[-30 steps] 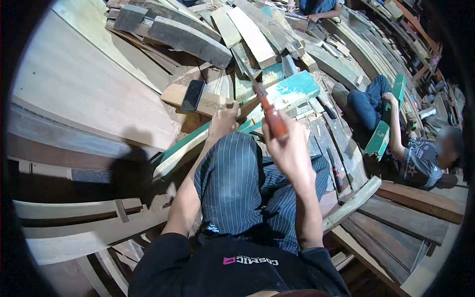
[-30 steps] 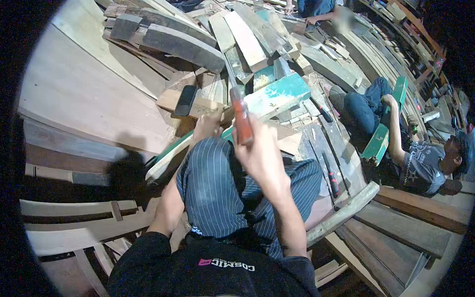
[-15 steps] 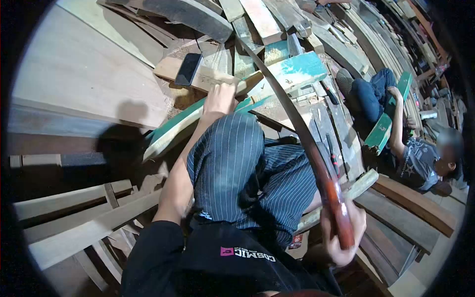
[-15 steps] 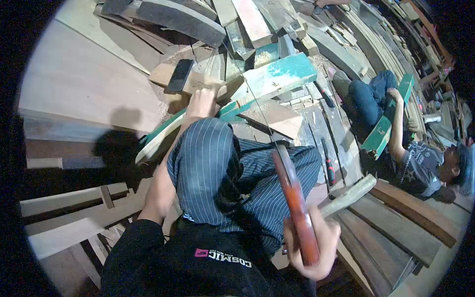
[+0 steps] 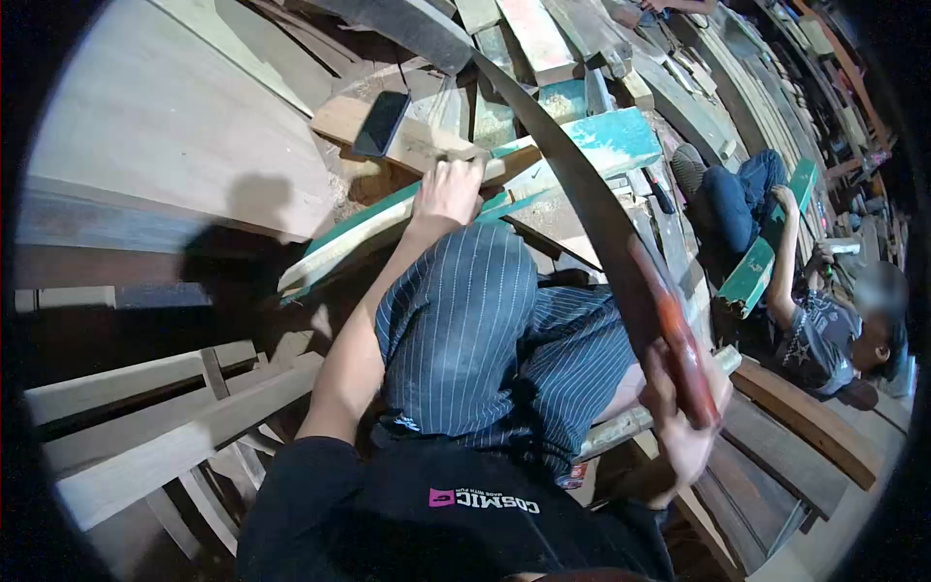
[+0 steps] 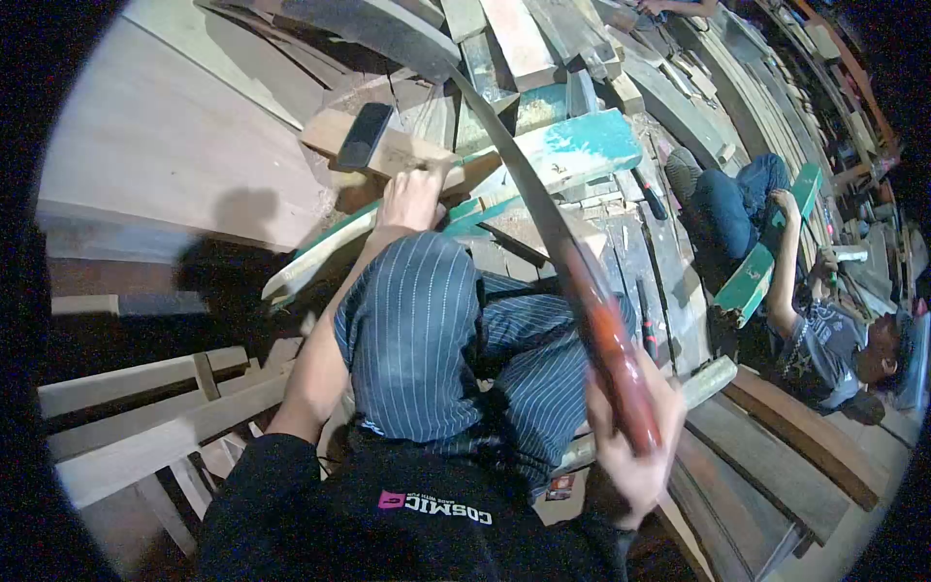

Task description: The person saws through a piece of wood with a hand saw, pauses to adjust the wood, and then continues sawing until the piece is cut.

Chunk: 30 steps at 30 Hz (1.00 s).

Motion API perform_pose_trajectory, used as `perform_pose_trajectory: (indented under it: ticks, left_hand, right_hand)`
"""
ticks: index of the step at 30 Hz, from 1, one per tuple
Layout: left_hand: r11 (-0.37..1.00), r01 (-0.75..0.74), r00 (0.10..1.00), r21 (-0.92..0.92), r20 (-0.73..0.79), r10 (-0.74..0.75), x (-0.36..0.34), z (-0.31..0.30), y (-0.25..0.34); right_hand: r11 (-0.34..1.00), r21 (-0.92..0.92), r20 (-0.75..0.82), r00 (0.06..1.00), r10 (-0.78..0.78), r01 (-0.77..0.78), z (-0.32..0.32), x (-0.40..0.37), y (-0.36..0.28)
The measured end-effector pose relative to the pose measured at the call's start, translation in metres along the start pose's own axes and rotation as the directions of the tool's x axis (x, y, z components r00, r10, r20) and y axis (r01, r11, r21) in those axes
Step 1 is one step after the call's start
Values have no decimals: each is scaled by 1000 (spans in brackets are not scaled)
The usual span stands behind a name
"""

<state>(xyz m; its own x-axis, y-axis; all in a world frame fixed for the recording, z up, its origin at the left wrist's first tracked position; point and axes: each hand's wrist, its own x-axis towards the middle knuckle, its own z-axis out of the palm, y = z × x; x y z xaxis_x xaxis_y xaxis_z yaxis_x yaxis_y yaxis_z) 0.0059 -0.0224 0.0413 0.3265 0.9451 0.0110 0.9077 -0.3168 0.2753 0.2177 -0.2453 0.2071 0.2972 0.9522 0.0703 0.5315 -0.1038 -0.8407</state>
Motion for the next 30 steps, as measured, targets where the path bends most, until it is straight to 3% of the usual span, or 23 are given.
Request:
perform_pose_trajectory:
  ticks: [2,4,8,9,11,13,17,18,19,21,23,25,26,29,30]
  left_hand:
    - [1000,-14,1000,3,2,14,-1,-3,1]
    - [999,-28,1000,19,12,28,0,-2,5]
    - [998,-26,1000,63,-6,26,3,-2,1]
    - [999,-27,1000,30,14,26,2,2,0]
    - [999,-39,998,-36,55,41,1,7,2]
    - [999,-3,997,-33,-78,1,1,12,-4]
    - [993,60,997,-100,-47,-65,15,9,-14]
    - [994,66,996,-91,-55,-71,17,5,-15]
    - [995,31,991,-91,-128,-43,18,5,-20]
    - [995,-42,969,-86,-248,19,17,11,-26]
    - [993,18,993,-112,-117,-31,18,0,-18]
    - [996,-4,991,-90,-133,-8,17,2,-16]
    - [996,-23,992,-89,-123,12,17,3,-15]
    - [993,-108,988,-50,-116,102,17,11,-20]
    - [997,-80,993,-17,-86,79,13,11,-14]
  right_hand:
    - [989,-109,-17,995,-98,95,-35,-17,10]
    - [989,-151,-14,1000,5,-7,-50,-24,5]
    - [971,-207,252,952,173,-122,-60,-10,3]
    - [983,-159,281,950,132,-89,-33,7,2]
    - [994,-17,193,976,-99,105,29,46,5]
    - [967,73,76,966,-248,242,76,76,13]
    - [979,86,93,977,-194,186,72,76,4]
    - [984,152,61,993,-106,95,62,60,2]
    - [997,67,117,993,30,-38,36,44,-8]
    - [998,-38,-44,998,44,-46,-4,10,-16]
    - [991,-132,-18,1000,-3,0,-58,-15,17]
    - [932,-216,39,951,306,-291,-84,-26,-1]
    - [943,-296,17,986,165,-153,-92,-29,7]
    - [913,-407,53,999,6,17,-90,-28,29]
    - [929,-363,62,997,-56,75,-70,-14,25]
